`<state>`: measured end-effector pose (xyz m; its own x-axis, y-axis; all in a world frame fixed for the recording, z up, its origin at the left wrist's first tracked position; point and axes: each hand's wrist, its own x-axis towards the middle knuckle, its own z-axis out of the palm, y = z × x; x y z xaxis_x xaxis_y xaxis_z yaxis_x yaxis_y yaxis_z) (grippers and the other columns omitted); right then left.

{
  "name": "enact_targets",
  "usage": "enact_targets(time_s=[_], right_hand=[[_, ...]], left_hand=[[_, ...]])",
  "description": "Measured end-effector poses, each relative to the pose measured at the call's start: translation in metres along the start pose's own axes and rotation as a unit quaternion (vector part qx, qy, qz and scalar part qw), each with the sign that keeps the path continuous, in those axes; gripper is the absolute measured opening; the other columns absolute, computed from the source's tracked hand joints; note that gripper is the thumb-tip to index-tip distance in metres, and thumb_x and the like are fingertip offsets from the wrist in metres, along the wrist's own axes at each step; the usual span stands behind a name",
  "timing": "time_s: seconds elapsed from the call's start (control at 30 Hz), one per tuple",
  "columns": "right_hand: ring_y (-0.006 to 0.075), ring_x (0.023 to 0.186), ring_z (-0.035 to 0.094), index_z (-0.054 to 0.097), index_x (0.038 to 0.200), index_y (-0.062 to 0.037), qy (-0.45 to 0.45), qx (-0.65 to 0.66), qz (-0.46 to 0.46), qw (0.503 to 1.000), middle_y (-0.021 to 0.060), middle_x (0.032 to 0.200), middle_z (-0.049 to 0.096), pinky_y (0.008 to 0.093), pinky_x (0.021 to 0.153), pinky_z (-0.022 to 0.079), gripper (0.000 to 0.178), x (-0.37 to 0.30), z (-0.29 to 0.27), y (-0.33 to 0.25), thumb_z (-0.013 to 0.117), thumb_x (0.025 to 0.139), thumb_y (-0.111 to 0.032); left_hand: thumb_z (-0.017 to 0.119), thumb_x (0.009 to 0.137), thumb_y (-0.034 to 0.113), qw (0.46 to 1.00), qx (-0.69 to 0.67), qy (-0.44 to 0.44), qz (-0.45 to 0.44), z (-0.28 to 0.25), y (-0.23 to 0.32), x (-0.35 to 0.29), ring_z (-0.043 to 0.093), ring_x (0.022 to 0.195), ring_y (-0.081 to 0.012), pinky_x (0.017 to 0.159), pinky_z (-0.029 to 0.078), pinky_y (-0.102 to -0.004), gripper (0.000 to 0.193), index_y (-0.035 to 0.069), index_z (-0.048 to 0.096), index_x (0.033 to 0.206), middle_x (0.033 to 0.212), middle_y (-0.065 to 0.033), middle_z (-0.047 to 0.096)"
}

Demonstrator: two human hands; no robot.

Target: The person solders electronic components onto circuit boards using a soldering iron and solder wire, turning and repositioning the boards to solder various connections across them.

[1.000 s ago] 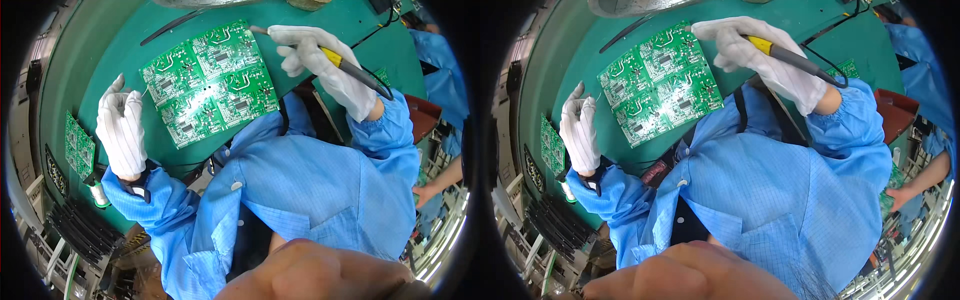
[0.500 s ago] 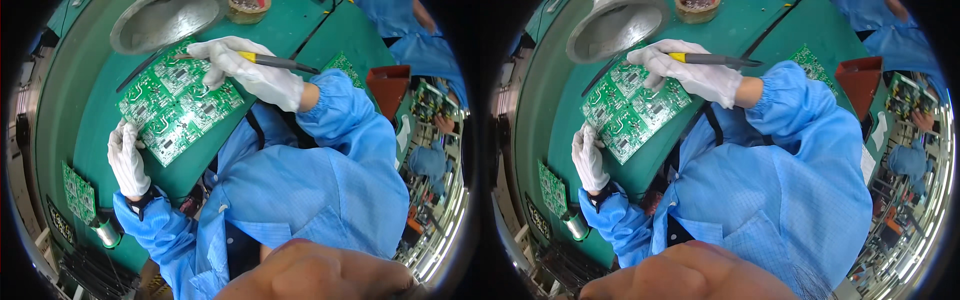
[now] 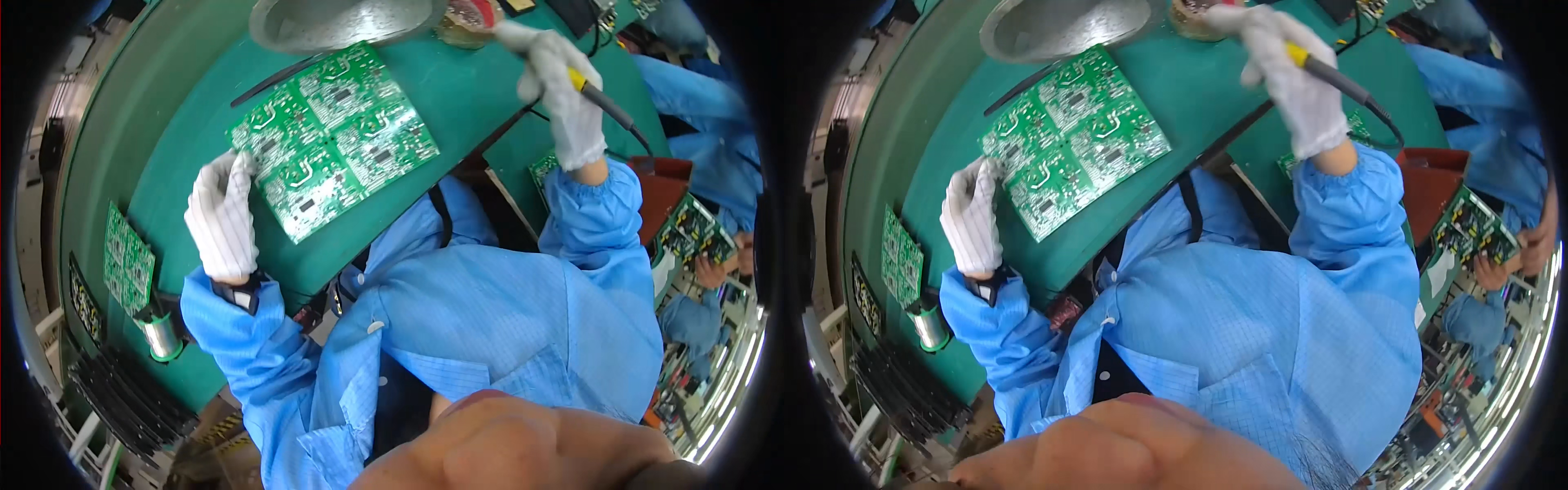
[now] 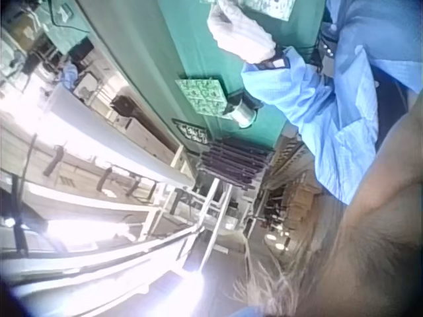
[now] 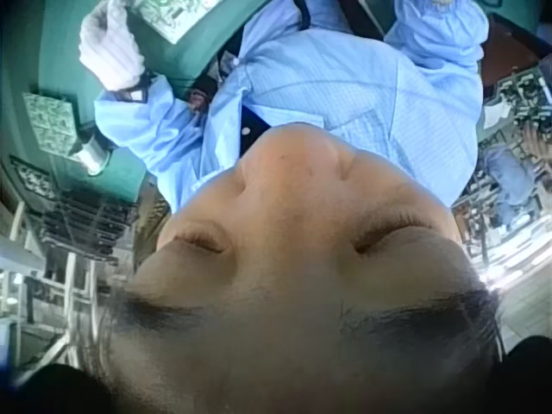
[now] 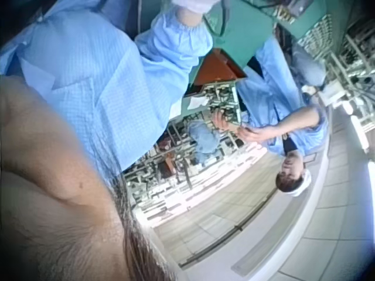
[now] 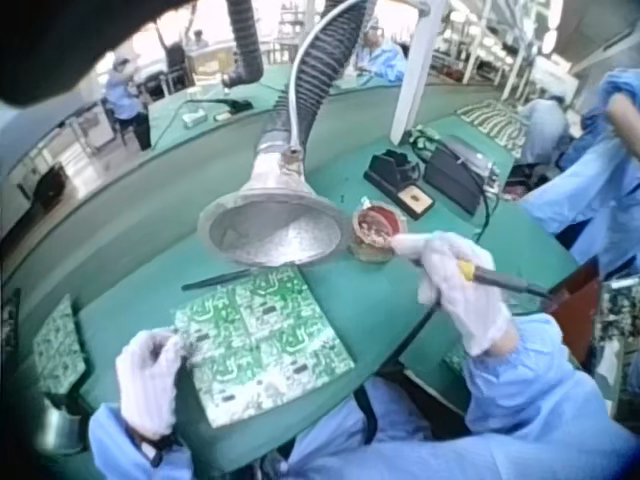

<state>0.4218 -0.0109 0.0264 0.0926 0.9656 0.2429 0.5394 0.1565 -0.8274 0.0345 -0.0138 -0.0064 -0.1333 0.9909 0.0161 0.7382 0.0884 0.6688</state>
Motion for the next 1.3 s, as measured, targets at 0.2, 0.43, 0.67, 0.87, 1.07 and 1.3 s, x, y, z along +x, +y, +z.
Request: enact_targets(time_s=[0.2, 0.43, 0.67, 0.87, 1.07, 1.3], right_hand=[[0.0083, 0.089, 0.059, 0.067, 0.132, -0.0022, -0.053, 0.011, -0.027, 0.998, 0.0043, 0.126, 0.069, 0.0258, 0.085, 0.049, 0.045, 0.016, 0.012, 0.039, 0.052, 0.106, -0.036], [0.0198, 0.099, 0.067, 0.062, 0.129, 0.0095, -0.182, 0.151, -0.098, 0.967, 0.0204, 0.133, 0.065, 0.0318, 0.086, 0.054, 0.049, -0.012, 0.025, -0.004, 0.053, 0.102, -0.03], [0.0177, 0.103, 0.067, 0.057, 0.139, 0.0008, -0.233, 0.229, 0.074, 0.942, 0.0127, 0.133, 0.064, 0.0315, 0.091, 0.054, 0.056, -0.023, 0.078, -0.034, 0.051, 0.105, -0.043], [0.0168, 0.1, 0.067, 0.058, 0.138, -0.0006, -0.26, 0.238, 0.056, 0.934, 0.0118, 0.131, 0.065, 0.031, 0.09, 0.055, 0.059, -0.023, 0.085, -0.021, 0.054, 0.104, -0.048], [0.0139, 0.096, 0.067, 0.061, 0.136, -0.0022, -0.282, 0.277, -0.001, 0.918, 0.0106, 0.123, 0.069, 0.0293, 0.088, 0.054, 0.06, -0.027, 0.087, -0.017, 0.056, 0.101, -0.051], [0.0135, 0.085, 0.068, 0.067, 0.129, -0.0056, -0.311, 0.188, -0.089, 0.927, 0.0079, 0.106, 0.074, 0.0311, 0.089, 0.053, 0.053, -0.03, 0.072, -0.027, 0.053, 0.103, -0.049]], left_hand=[[0.06, 0.102, 0.036, 0.995, -0.061, -0.061, -0.053, 0.003, -0.022, 0.014, 0.066, 0.073, -0.017, 0.069, 0.052, -0.032, 0.04, -0.003, 0.067, 0.112, 0.094, -0.0115, 0.072], [0.067, 0.096, 0.027, 0.998, -0.033, 0.034, 0.049, -0.008, 0.037, -0.011, 0.07, 0.094, -0.0353, 0.085, 0.054, -0.0419, 0.026, 0.001, 0.072, 0.097, 0.104, -0.0204, 0.071], [0.07, 0.092, 0.016, 0.979, -0.056, -0.075, 0.183, 0.036, 0.029, -0.006, 0.067, 0.094, -0.0377, 0.081, 0.054, -0.045, 0.017, 0.001, 0.068, 0.098, 0.101, -0.018, 0.071], [0.071, 0.091, 0.016, 0.982, -0.014, -0.034, 0.187, 0.037, 0.021, 0.006, 0.066, 0.081, -0.0341, 0.074, 0.053, -0.0423, 0.017, 0.002, 0.067, 0.099, 0.089, -0.0167, 0.068], [0.068, 0.087, 0.009, 0.966, -0.02, -0.019, 0.257, 0.038, 0.012, 0.002, 0.066, 0.085, -0.0363, 0.078, 0.053, -0.0447, 0.011, 0.001, 0.063, 0.092, 0.095, -0.0146, 0.07], [0.068, 0.081, 0.007, 0.97, -0.015, -0.056, 0.237, 0.032, 0.012, -0.001, 0.067, 0.091, -0.0359, 0.081, 0.054, -0.0435, 0.01, 0.001, 0.06, 0.079, 0.111, -0.0126, 0.072]])
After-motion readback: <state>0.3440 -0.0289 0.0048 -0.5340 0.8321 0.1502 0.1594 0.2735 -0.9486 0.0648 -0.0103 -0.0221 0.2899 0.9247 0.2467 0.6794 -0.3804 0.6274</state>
